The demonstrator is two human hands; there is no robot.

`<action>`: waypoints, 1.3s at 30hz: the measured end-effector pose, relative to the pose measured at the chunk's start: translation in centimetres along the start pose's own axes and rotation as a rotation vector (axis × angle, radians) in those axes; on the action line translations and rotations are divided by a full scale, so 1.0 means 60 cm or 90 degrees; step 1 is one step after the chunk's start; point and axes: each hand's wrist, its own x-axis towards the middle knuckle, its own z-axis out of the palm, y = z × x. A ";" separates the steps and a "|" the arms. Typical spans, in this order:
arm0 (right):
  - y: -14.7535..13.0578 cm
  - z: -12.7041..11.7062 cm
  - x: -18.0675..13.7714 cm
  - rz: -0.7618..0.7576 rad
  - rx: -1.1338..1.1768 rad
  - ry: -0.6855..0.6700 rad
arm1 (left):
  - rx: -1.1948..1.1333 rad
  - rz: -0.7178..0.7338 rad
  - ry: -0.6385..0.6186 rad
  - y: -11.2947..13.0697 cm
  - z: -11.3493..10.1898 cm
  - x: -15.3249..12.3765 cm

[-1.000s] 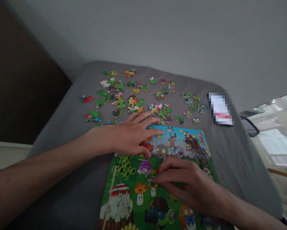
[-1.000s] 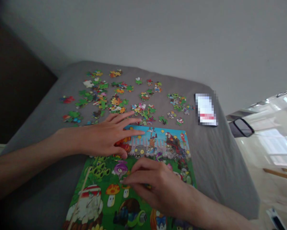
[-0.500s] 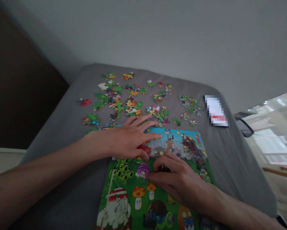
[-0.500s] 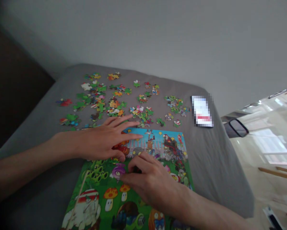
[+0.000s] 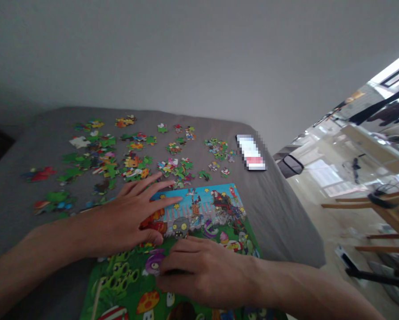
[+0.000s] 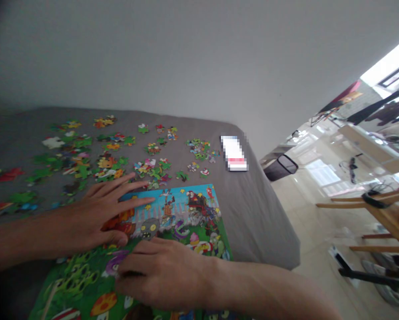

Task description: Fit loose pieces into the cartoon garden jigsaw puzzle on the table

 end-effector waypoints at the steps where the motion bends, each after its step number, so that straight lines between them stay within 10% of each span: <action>1: 0.000 -0.001 0.001 -0.011 -0.002 0.003 | 0.007 0.000 -0.002 -0.002 0.003 -0.001; 6: 0.050 -0.040 -0.017 0.022 0.063 0.166 | 0.013 -0.004 -0.003 -0.005 0.004 -0.002; 11: 0.187 -0.108 -0.102 0.427 -0.110 0.415 | 0.014 0.001 -0.019 0.003 -0.012 0.002; 15: 0.268 -0.124 -0.167 0.578 -0.238 0.401 | 0.012 0.010 -0.027 0.009 -0.026 0.004; 25: 0.304 -0.083 -0.154 0.615 -0.245 0.236 | 0.005 0.021 0.027 0.000 -0.005 0.000; 39: 0.266 -0.114 -0.142 0.487 -0.015 0.374 | -0.024 0.039 -0.014 0.008 -0.011 -0.002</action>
